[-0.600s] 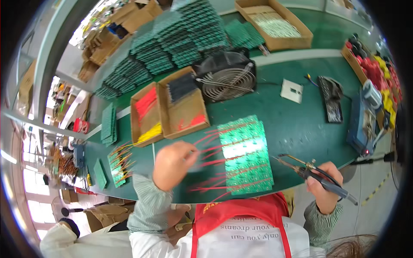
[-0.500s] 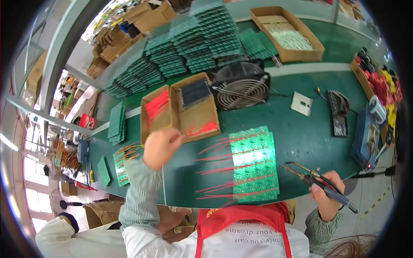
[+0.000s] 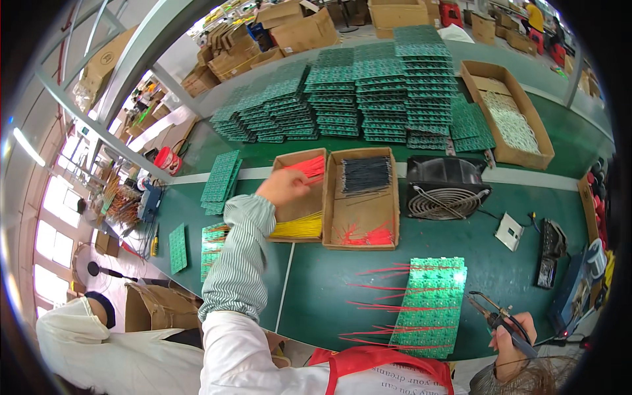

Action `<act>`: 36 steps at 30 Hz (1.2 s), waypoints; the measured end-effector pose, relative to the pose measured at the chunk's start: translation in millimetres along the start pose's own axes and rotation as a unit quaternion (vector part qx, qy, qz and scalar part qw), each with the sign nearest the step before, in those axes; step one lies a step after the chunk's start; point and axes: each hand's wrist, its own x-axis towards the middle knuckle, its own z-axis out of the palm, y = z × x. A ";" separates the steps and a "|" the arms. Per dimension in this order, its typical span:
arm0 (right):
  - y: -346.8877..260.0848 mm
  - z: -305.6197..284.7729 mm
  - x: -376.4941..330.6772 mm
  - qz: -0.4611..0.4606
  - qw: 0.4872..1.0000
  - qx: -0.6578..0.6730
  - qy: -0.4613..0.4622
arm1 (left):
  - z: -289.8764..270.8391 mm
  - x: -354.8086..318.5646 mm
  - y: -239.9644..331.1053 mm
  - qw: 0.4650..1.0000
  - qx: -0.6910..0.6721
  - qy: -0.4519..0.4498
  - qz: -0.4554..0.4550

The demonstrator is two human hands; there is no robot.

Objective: The person takes wires from boxes, positions them onto circuit boards, and solders them onto the boards using a soldering iron.

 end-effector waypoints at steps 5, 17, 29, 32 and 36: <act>1.8 3.8 10.0 -0.004 0.999 -0.027 -0.028 | 22.4 -36.5 14.5 0.991 -0.043 -0.127 -0.016; 11.6 4.9 11.5 -0.014 1.000 -0.018 -0.020 | 30.9 -49.5 19.7 0.999 0.024 -0.033 0.029; 10.8 1.9 1.7 -0.024 1.000 0.010 -0.016 | 24.6 -48.0 32.1 0.994 0.093 0.049 0.036; 10.8 1.3 -0.1 -0.041 0.998 0.028 -0.029 | 17.8 -49.1 37.8 0.991 0.092 0.064 0.069; 9.6 -0.4 -1.6 -0.040 0.998 0.030 -0.031 | 7.8 -57.8 53.3 0.962 0.240 0.065 0.111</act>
